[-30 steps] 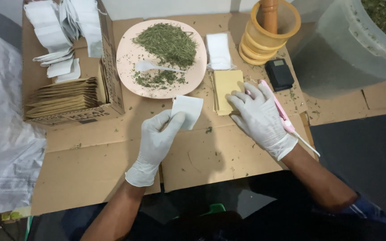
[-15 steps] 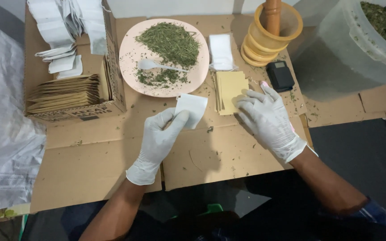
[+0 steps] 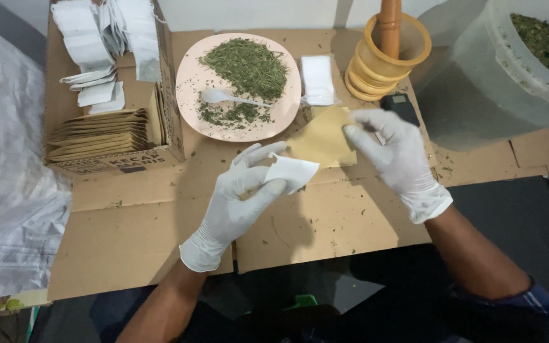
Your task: The person manually fills and seals small paper packets with dried tea leaves using a small handheld heat sealer.
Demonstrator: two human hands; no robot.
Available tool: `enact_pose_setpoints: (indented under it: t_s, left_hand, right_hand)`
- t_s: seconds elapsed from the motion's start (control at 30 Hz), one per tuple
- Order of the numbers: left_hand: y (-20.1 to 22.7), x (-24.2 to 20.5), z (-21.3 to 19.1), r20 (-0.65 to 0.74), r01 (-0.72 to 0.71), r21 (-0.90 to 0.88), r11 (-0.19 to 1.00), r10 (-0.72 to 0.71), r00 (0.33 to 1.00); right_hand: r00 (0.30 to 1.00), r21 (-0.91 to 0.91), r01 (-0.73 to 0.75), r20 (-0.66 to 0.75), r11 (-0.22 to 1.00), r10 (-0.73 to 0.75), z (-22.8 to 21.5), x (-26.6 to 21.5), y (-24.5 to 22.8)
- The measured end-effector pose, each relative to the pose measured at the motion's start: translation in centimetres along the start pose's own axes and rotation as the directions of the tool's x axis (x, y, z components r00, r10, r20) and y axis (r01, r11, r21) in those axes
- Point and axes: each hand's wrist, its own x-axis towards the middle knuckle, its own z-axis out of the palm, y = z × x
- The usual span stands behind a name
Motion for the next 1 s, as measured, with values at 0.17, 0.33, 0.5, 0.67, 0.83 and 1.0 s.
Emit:
enact_pose_setpoints:
  t_s: [0.17,0.33,0.5,0.67,0.83,1.0]
  left_hand:
    - [-0.4,-0.2,-0.1,0.036,-0.043,0.041,0.998,0.041,0.998]
    - [0.0,0.1,-0.7,0.051,0.021,0.066,0.998,-0.024,0.998]
    - [0.0,-0.3,-1.4,0.073,0.182,0.079,0.98,-0.187,0.98]
    - [0.3,-0.1,-1.1,0.091,0.141,0.064,0.988,-0.146,0.985]
    - [0.3,0.0,-1.4,0.112,0.049,0.082,0.995,-0.058,0.992]
    - [-0.4,-0.4,-1.1,0.229,-0.148,0.313,0.938,0.077,0.97]
  right_hand:
    - [0.948,0.153,-0.219,0.269,0.964,0.173,1.8,-1.1,-1.3]
    - [0.897,0.151,-0.303,0.379,0.941,0.229,1.9,-2.0,-2.3]
    - [0.852,0.251,-0.422,0.438,0.871,0.287,1.3,-1.9,-3.5]
    - [0.854,0.266,-0.393,0.46,0.88,0.242,1.5,-2.1,-4.9]
    - [0.96,0.194,0.127,0.224,0.973,-0.17,-0.7,-0.7,-7.0]
    - [0.701,0.199,0.541,0.431,0.817,-0.568,-1.0,0.4,-10.9]
